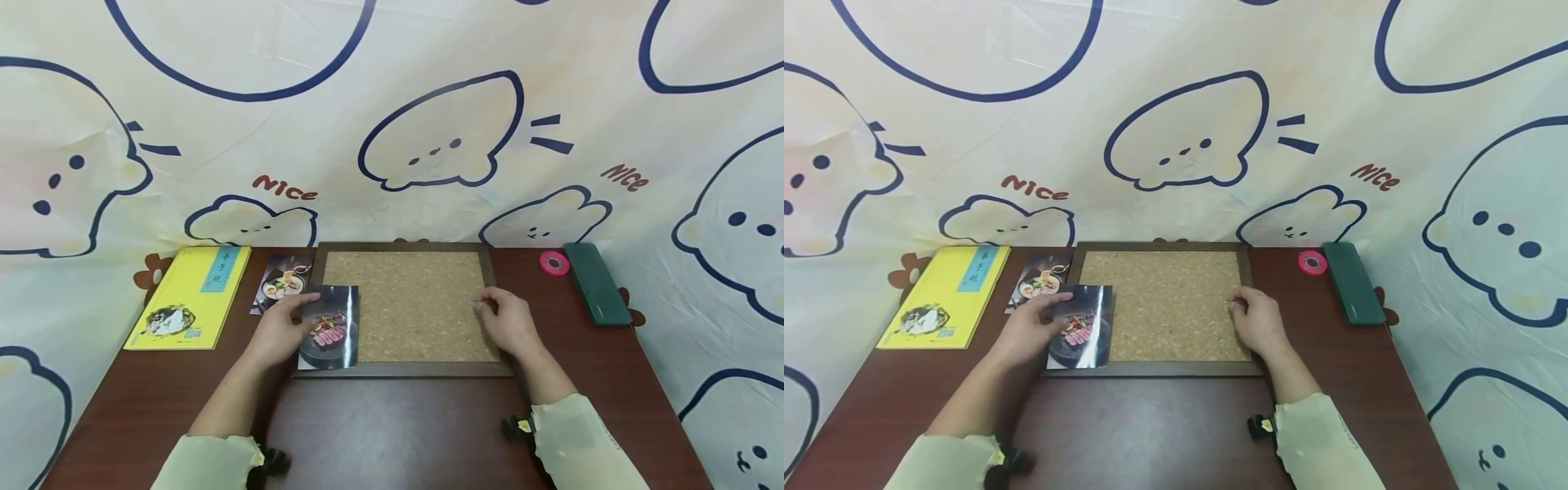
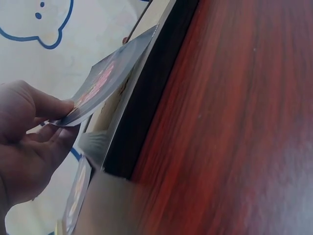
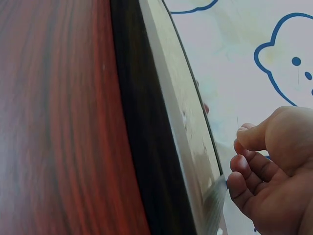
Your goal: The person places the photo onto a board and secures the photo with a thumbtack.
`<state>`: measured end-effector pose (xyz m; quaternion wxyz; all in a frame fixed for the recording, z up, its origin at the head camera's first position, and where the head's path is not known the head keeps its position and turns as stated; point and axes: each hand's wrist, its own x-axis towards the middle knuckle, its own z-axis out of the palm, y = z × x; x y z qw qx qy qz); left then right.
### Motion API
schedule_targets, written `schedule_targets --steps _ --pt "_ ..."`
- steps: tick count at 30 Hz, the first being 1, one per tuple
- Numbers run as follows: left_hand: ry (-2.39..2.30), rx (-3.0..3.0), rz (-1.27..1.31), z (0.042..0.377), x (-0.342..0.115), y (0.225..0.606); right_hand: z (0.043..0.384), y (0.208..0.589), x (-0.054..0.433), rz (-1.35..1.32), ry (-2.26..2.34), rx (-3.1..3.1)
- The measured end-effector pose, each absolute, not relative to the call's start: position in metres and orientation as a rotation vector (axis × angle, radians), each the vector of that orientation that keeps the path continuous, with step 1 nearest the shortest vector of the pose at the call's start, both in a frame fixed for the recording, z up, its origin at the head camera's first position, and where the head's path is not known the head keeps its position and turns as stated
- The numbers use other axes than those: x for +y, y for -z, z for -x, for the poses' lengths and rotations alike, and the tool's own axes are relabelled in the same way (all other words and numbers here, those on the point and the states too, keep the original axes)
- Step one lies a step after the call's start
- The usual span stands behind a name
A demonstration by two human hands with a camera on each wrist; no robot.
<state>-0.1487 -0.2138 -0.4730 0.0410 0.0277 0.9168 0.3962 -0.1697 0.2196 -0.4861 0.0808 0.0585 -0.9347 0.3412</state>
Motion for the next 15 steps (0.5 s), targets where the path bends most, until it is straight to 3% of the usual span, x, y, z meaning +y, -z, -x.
schedule_targets --steps 15 --pt "-1.193 2.848 -0.202 0.171 -0.193 0.485 0.178 0.488 0.181 -0.222 -1.093 -2.825"
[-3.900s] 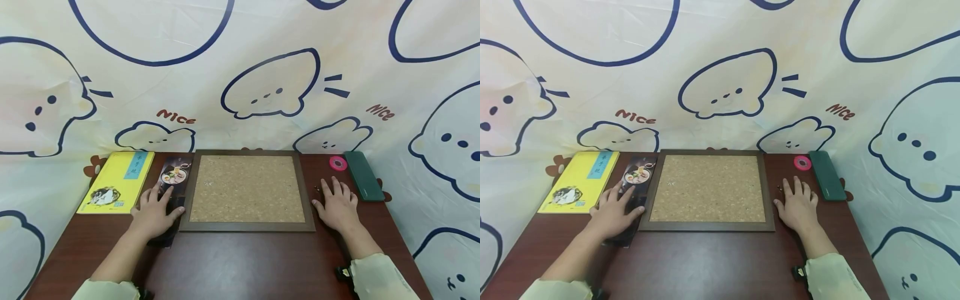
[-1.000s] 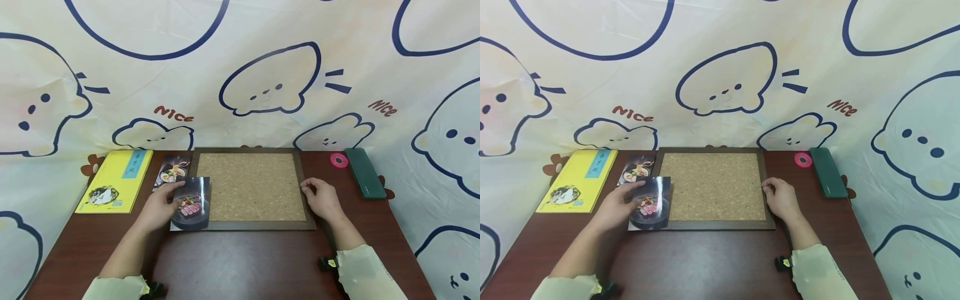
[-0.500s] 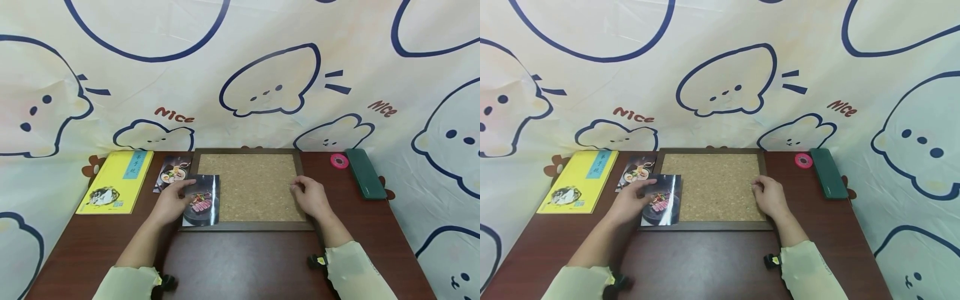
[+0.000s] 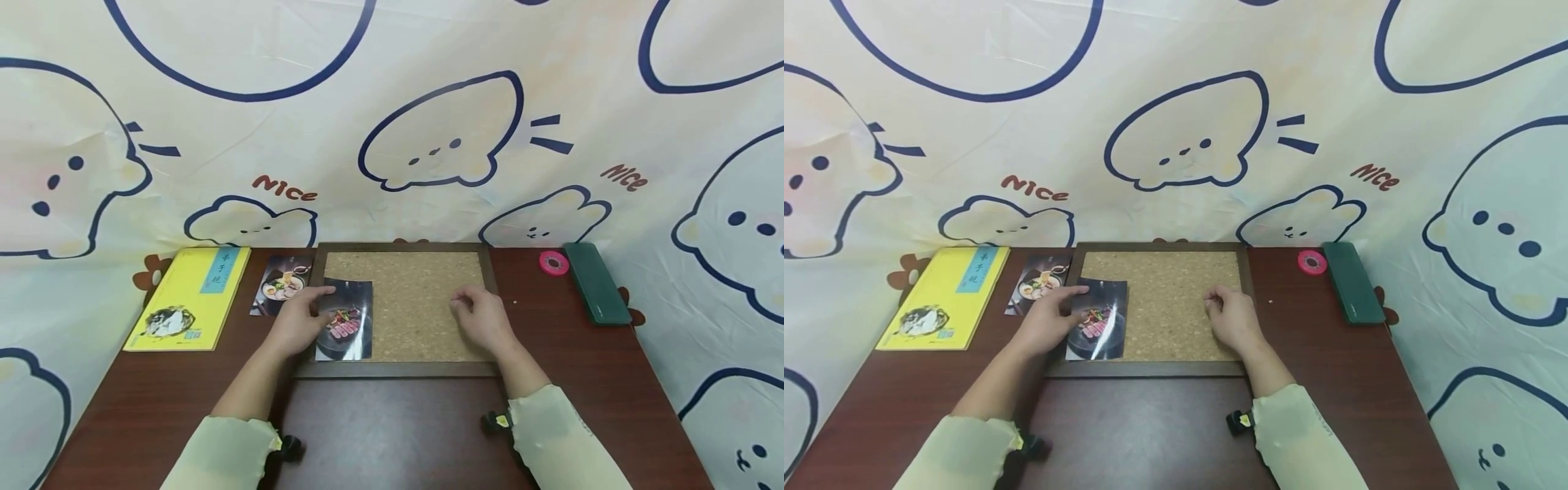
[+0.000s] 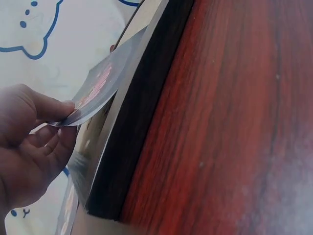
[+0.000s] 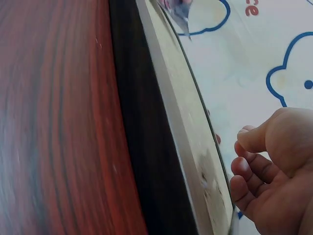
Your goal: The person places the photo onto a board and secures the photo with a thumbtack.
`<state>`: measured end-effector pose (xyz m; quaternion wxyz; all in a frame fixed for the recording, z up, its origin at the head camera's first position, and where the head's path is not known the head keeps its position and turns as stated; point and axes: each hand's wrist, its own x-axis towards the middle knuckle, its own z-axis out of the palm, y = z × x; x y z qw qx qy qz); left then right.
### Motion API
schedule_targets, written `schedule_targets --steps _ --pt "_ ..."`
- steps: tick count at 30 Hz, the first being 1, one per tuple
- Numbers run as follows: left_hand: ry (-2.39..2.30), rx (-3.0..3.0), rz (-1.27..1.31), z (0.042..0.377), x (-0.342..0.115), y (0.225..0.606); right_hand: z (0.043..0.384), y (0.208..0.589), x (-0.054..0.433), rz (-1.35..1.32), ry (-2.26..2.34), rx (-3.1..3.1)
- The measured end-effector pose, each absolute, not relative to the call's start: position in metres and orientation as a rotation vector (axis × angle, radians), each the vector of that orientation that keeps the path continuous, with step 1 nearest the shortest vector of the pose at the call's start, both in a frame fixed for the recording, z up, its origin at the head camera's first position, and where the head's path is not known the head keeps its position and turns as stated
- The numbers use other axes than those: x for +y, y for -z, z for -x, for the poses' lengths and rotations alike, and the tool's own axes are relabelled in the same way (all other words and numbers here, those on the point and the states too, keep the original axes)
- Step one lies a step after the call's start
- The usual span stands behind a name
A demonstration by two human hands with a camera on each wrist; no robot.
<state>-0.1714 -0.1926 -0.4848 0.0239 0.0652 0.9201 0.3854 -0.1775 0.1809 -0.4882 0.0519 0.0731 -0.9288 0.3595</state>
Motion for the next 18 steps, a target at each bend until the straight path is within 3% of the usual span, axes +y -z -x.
schedule_targets --steps 18 --pt "-1.079 2.875 -0.291 0.188 -0.171 0.487 0.183 0.488 0.128 -0.262 -1.149 -2.890"
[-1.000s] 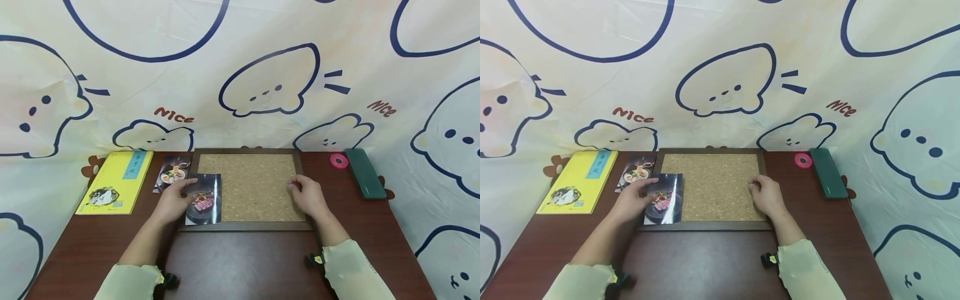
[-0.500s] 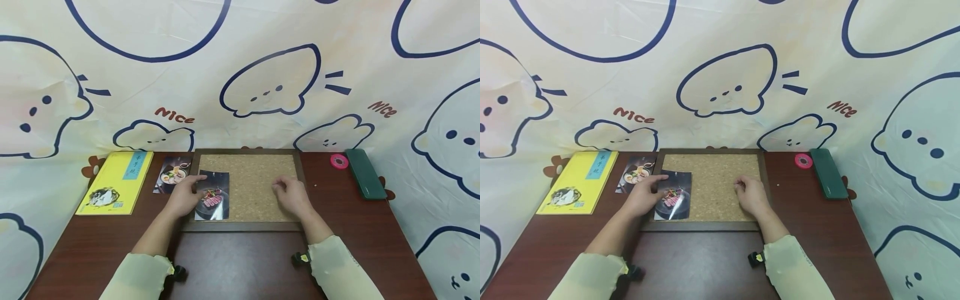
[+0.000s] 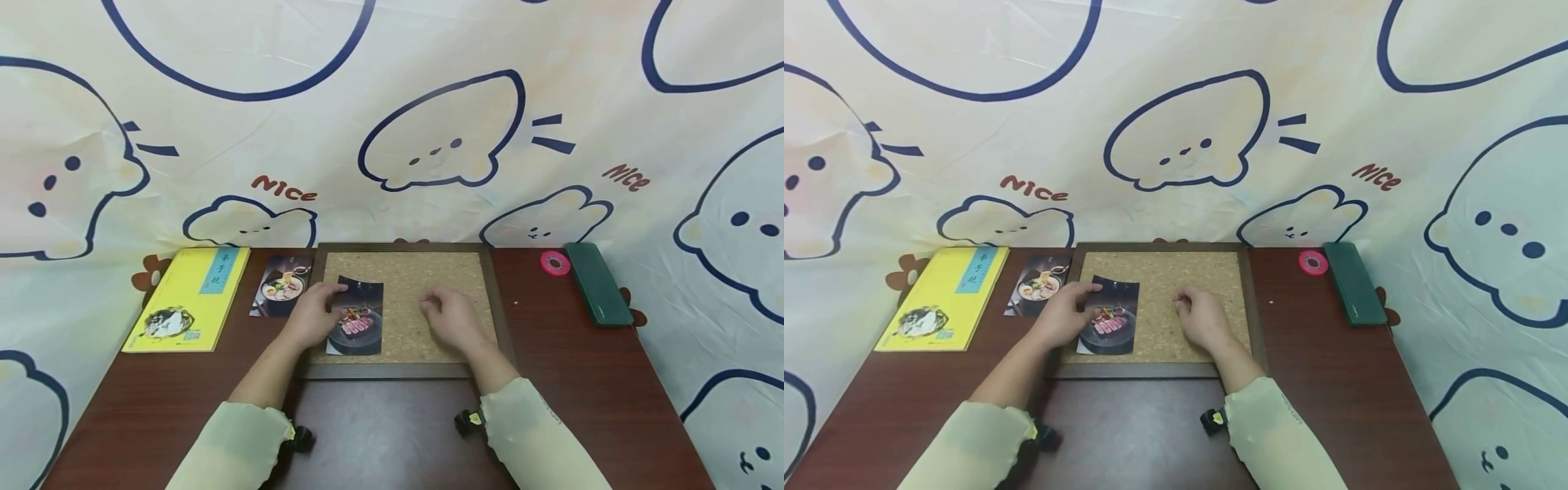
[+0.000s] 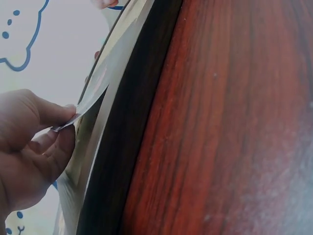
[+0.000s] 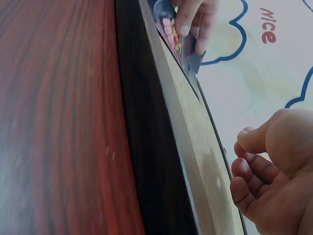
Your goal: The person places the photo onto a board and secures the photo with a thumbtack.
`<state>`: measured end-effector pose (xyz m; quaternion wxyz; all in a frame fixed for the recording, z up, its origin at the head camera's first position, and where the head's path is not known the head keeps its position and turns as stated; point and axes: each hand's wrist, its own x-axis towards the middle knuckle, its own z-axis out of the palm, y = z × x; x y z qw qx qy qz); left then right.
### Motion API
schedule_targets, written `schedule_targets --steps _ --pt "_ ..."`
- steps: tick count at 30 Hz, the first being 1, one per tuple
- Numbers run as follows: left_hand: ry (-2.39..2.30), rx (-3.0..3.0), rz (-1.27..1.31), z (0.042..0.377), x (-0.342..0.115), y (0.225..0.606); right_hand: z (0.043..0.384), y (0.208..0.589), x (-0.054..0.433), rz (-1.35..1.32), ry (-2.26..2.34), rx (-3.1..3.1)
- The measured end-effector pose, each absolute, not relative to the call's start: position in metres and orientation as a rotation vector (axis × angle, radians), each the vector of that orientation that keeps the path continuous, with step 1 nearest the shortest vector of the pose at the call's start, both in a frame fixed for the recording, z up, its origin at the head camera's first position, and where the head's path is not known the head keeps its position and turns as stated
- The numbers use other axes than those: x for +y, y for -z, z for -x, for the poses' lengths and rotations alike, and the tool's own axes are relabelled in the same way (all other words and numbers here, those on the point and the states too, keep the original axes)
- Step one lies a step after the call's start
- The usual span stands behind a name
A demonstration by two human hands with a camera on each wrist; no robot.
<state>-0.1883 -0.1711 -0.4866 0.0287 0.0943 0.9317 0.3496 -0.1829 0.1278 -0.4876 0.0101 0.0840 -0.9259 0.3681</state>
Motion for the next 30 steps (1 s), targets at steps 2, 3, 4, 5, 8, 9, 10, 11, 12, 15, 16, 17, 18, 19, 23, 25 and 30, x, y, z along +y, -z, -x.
schedule_targets --steps 2,3,4,5,8,9,10,11,12,15,16,17,18,19,23,25,30 --pt "-1.064 2.870 -0.282 0.189 -0.170 0.488 0.185 0.487 0.122 -0.279 -1.150 -2.892" --pt "-1.060 2.867 -0.278 0.190 -0.170 0.489 0.186 0.487 0.119 -0.289 -1.158 -2.893" --pt "-1.057 2.867 -0.274 0.190 -0.169 0.490 0.188 0.486 0.116 -0.304 -1.164 -2.894" --pt "-1.054 2.869 -0.272 0.190 -0.169 0.491 0.189 0.486 0.112 -0.318 -1.174 -2.893" --pt "-1.049 2.870 -0.271 0.191 -0.167 0.493 0.194 0.484 0.103 -0.359 -1.206 -2.893" --pt "-1.047 2.869 -0.273 0.192 -0.166 0.494 0.195 0.484 0.101 -0.367 -1.207 -2.896" --pt "-1.043 2.869 -0.279 0.192 -0.165 0.494 0.197 0.484 0.098 -0.373 -1.207 -2.901" --pt "-1.042 2.864 -0.280 0.192 -0.165 0.494 0.198 0.483 0.095 -0.375 -1.205 -2.905" --pt "-1.041 2.859 -0.283 0.193 -0.164 0.494 0.199 0.483 0.093 -0.381 -1.200 -2.909" --pt "-1.027 2.854 -0.283 0.193 -0.163 0.494 0.202 0.482 0.086 -0.389 -1.197 -2.926" --pt "-1.022 2.852 -0.282 0.193 -0.162 0.494 0.203 0.482 0.084 -0.391 -1.199 -2.929" --pt "-1.024 2.848 -0.279 0.194 -0.162 0.495 0.204 0.482 0.082 -0.393 -1.200 -2.929" --pt "-1.020 2.845 -0.277 0.194 -0.162 0.495 0.205 0.482 0.079 -0.393 -1.203 -2.932" --pt "-1.016 2.841 -0.275 0.194 -0.162 0.495 0.206 0.482 0.077 -0.389 -1.204 -2.938" --pt "-1.027 2.814 -0.244 0.195 -0.162 0.496 0.211 0.480 0.067 -0.385 -1.208 -2.964" --pt "-1.032 2.797 -0.226 0.195 -0.163 0.496 0.215 0.479 0.063 -0.391 -1.218 -2.976" --pt "-1.046 2.771 -0.210 0.195 -0.164 0.495 0.224 0.478 0.052 -0.447 -1.191 -2.954"
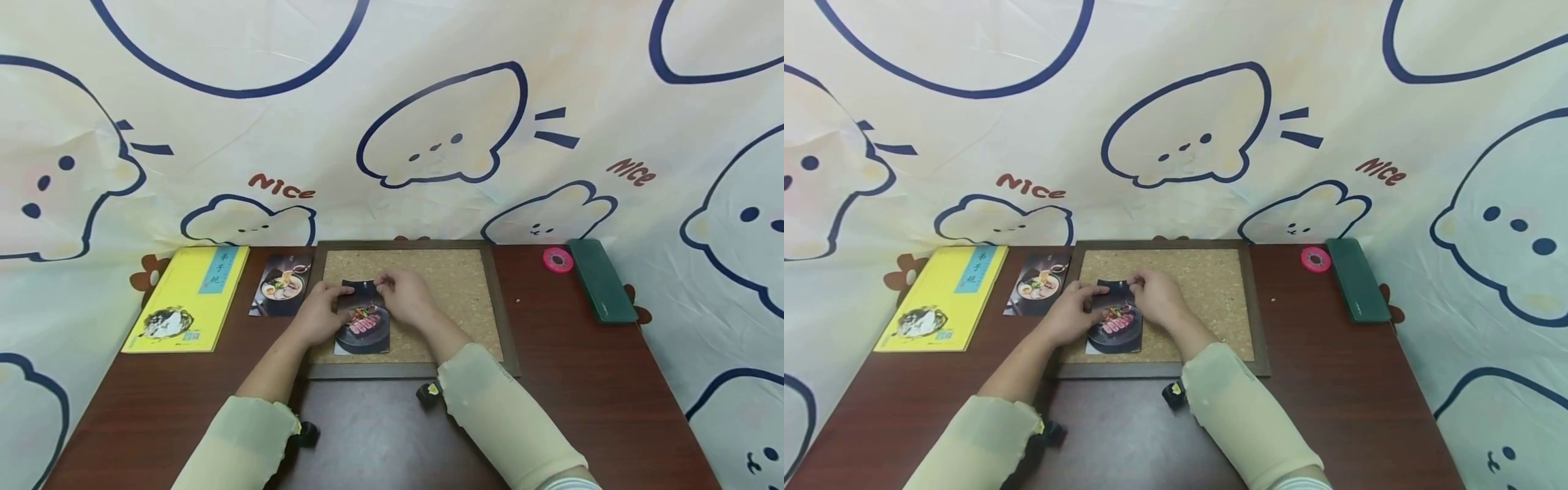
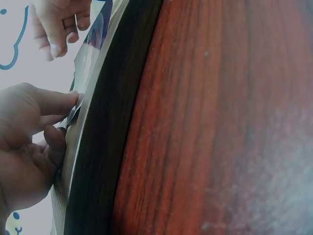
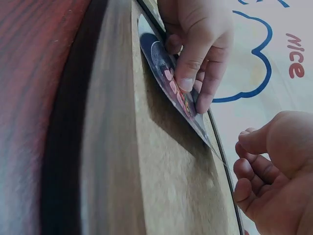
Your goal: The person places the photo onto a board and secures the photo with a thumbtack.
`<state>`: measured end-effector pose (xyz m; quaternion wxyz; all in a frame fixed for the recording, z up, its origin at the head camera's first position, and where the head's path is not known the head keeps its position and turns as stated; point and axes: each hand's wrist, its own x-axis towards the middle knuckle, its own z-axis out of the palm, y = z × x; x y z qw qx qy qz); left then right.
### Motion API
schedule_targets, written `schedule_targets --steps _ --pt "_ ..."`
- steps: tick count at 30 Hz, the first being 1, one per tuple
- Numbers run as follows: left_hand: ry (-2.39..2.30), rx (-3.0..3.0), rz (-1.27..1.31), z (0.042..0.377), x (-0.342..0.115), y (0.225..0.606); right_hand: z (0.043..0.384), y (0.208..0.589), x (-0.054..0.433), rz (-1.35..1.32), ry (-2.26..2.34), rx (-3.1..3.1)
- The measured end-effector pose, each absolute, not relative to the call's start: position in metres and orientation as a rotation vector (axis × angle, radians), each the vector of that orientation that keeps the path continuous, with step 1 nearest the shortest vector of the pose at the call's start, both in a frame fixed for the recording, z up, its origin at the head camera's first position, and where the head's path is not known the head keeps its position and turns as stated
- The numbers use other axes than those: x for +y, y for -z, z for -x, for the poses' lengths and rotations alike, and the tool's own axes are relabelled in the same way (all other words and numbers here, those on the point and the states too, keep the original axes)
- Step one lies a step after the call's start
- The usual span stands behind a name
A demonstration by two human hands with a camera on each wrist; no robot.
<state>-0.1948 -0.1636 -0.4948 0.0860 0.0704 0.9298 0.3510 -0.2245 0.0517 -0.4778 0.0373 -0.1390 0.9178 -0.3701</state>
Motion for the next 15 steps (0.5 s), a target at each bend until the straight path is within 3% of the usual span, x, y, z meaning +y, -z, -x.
schedule_targets --steps 15 --pt "-1.069 2.748 -0.207 0.196 -0.166 0.495 0.248 0.483 0.031 0.406 0.944 2.805"
